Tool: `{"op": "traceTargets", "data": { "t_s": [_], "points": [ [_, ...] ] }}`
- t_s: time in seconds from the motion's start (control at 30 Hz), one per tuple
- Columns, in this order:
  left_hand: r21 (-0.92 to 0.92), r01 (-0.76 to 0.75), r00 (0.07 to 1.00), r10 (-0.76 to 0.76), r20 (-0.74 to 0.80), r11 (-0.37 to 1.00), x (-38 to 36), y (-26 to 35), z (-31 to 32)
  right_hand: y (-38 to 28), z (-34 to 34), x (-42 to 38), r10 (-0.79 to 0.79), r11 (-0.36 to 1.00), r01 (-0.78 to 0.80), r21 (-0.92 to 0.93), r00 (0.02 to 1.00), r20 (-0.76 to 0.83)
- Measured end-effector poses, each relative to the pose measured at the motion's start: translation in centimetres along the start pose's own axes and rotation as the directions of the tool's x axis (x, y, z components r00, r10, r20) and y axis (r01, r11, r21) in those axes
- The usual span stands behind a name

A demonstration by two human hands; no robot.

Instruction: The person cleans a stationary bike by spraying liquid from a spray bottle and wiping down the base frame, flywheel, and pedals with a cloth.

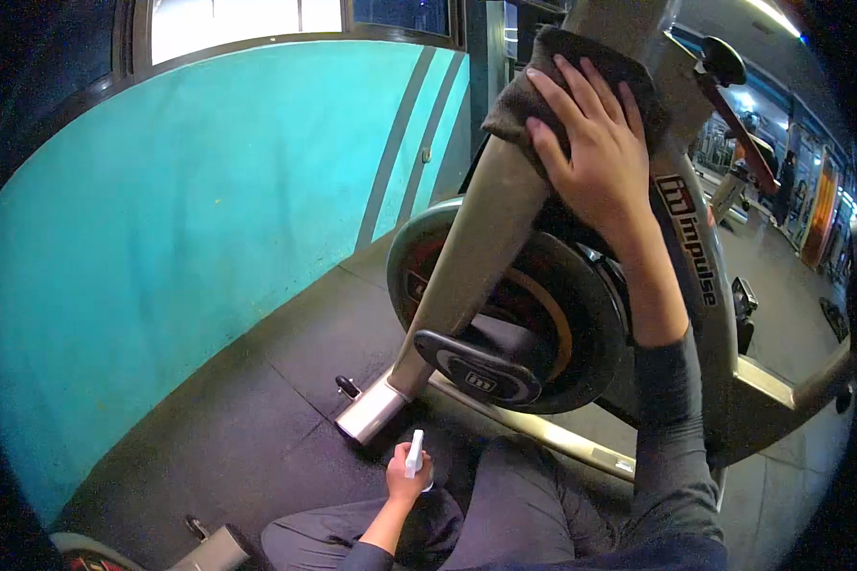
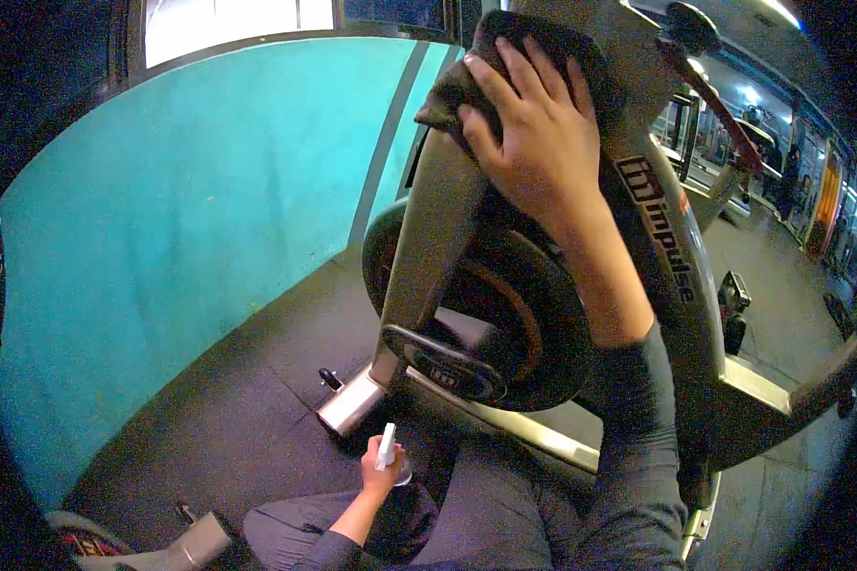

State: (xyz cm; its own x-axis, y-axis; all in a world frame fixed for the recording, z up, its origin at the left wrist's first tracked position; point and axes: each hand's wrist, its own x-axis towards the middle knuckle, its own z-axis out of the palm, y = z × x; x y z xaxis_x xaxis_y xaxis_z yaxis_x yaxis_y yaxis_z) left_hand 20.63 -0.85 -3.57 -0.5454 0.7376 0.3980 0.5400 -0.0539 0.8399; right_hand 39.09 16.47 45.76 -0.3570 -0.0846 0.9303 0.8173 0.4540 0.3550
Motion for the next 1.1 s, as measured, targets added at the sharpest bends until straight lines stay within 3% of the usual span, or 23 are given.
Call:
{"op": "traceTargets", "data": {
  "t_s": [0.1, 0.27, 0.37, 0.4, 0.47, 0.5, 0.57, 0.6, 0.67, 0.7, 0.73, 0.8, 0.9, 0.93, 1.0, 1.03, 1.07, 1.1],
  "points": [
    [0.098, -0.035, 0.999, 0.035, 0.011, 0.995, 0.0, -0.6, 0.2, -2.0, -0.3, -1.4, 0.005, 1.000, -0.005, 0.015, 1.000, -0.021],
    [0.073, -0.028, 0.999, 0.027, 0.019, 0.997, 0.0, -0.4, 0.2, -5.0, -0.2, -4.6, -0.066, 0.998, 0.066, -0.001, 0.995, 0.075],
    [0.019, 0.051, 0.998, -0.052, 0.032, 0.999, 0.1, 0.4, -0.1, -7.5, 2.2, -8.4, -0.226, 0.969, 0.240, -0.065, 0.959, 0.170],
    [0.024, 0.048, 0.998, -0.049, 0.027, 0.999, 0.0, 0.4, -0.1, -8.6, 3.2, -10.3, -0.270, 0.960, 0.279, -0.007, 0.937, 0.222],
    [0.010, 0.081, 0.996, -0.081, 0.034, 0.997, 0.0, 0.3, -0.2, -11.0, 5.2, -15.1, -0.430, 0.892, 0.335, 0.305, 0.836, 0.341],
    [0.018, 0.071, 0.997, -0.072, 0.035, 0.997, 0.1, 0.4, -0.3, -11.4, 5.5, -16.3, -0.430, 0.890, 0.335, 0.308, 0.840, 0.331],
    [0.041, 0.050, 0.999, -0.051, 0.012, 0.998, 0.3, 0.7, -0.3, -11.6, 6.0, -17.6, -0.556, 0.745, 0.293, 0.600, 0.770, 0.314],
    [0.062, 0.035, 0.999, -0.035, 0.007, 0.997, 0.1, 0.6, -0.4, -11.6, 6.0, -17.4, -0.556, 0.741, 0.291, 0.606, 0.771, 0.310],
    [0.039, 0.050, 0.998, -0.051, 0.026, 0.998, 0.1, -0.1, -0.2, -11.1, 6.3, -16.9, -0.602, 0.773, 0.456, 0.441, 0.748, 0.281],
    [0.042, 0.063, 0.998, -0.064, 0.027, 0.997, 0.0, -0.4, 0.0, -10.4, 4.5, -15.1, -0.585, 0.772, 0.481, 0.415, 0.794, 0.169],
    [0.043, 0.076, 0.997, -0.077, 0.027, 0.996, 0.0, -0.6, 0.2, -10.4, 3.4, -14.4, -0.459, 0.830, 0.313, 0.463, 0.854, 0.245],
    [0.044, 0.050, 0.999, -0.051, 0.015, 0.998, 0.1, 0.2, 0.0, -8.9, -0.7, -11.7, -0.249, 0.902, 0.171, 0.396, 0.956, 0.155],
    [0.040, 0.031, 1.000, -0.032, 0.001, 0.999, 0.0, -0.1, 0.0, -6.7, -5.2, -12.0, 0.021, 0.914, -0.093, 0.396, 0.983, 0.183],
    [0.037, 0.030, 1.000, -0.030, -0.002, 0.999, -0.1, -0.5, 0.1, -6.0, -5.8, -13.3, 0.035, 0.889, -0.134, 0.439, 0.974, 0.226],
    [0.033, 0.008, 1.000, -0.007, -0.010, 0.999, -0.2, -1.2, 0.4, -6.7, -6.0, -17.2, 0.059, 0.843, -0.306, 0.443, 0.871, 0.488],
    [0.040, 0.009, 1.000, -0.008, -0.016, 0.999, -0.2, -1.2, 0.5, -7.5, -4.9, -19.8, 0.033, 0.781, -0.440, 0.443, 0.737, 0.675],
    [0.047, 0.011, 1.000, -0.010, -0.020, 0.999, -0.2, -1.1, 0.6, -8.6, -3.6, -22.3, -0.065, 0.844, -0.365, 0.392, 0.658, 0.751],
    [0.028, -0.002, 1.000, 0.002, -0.016, 1.000, -0.2, -0.8, 0.4, -9.2, -3.2, -22.9, -0.037, 0.872, -0.341, 0.351, 0.669, 0.743]
  ]
}}
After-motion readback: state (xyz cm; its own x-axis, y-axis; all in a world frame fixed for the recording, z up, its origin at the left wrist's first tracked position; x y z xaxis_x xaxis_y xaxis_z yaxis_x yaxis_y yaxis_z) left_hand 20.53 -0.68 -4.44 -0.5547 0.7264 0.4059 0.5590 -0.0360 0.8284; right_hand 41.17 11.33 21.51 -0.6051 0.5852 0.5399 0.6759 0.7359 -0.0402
